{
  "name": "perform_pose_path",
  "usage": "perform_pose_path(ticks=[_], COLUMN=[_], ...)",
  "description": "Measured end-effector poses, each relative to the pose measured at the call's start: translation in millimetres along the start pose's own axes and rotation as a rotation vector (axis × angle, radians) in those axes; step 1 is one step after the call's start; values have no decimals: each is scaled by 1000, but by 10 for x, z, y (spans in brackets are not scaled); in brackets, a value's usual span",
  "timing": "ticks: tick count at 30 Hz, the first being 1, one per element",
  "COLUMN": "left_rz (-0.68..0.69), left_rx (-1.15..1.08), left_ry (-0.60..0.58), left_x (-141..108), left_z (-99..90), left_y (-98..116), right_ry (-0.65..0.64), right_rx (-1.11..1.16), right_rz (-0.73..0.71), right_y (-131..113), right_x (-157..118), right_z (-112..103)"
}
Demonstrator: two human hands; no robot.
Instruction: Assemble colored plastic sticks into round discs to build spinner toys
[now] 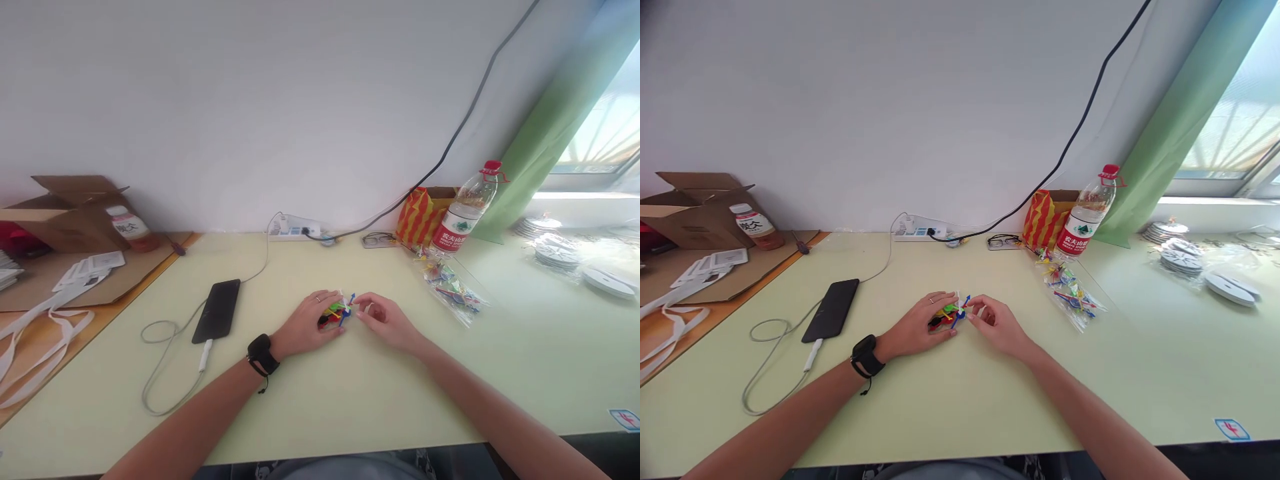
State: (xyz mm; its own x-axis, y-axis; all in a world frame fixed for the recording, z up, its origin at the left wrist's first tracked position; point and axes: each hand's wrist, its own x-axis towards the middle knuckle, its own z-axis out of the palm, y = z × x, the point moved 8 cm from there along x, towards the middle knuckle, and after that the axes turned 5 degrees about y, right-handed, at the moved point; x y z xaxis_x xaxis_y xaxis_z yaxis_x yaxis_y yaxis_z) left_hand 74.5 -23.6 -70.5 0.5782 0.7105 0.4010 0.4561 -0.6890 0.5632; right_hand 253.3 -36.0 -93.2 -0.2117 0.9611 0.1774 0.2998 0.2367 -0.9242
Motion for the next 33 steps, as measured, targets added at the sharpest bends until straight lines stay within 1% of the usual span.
perform_pose_path(ticks=[2, 5, 8, 13, 16, 18, 21, 24, 30, 33], left_rz=[26, 36, 27, -23, -48, -67, -88, -73, -97, -83], left_rx=[-70, -135, -142, -59, -66, -91, -134, -158, -156, -181], left_ry=[-13, -35, -49, 11, 39, 37, 39, 61, 75, 73], left_x=[-12, -28, -24, 20, 35, 40, 44, 47, 43, 49], left_z=[9, 23, 32, -16, -40, -38, -33, -42, -52, -54], left_y=[44, 68, 51, -15, -37, -55, -90, -107, -149, -137], right_ry=[43, 47, 21, 6, -35, -39, -13, 9, 11, 21], right_rx=[-93, -229, -299, -302, -333, -336, -313, -295, -301, -315], right_rz=[-91, -212, -254, -268, -300, -309, -292, -261, -237, -219], right_y=[-56, -132, -141, -149, -183, -196, -180, -125, -55, -52], right_x=[-13, -44, -55, -65, -87, -86, -56, -16, 4, 0], right_z=[-23, -14, 4, 5, 38, 37, -1, -36, -49, -66])
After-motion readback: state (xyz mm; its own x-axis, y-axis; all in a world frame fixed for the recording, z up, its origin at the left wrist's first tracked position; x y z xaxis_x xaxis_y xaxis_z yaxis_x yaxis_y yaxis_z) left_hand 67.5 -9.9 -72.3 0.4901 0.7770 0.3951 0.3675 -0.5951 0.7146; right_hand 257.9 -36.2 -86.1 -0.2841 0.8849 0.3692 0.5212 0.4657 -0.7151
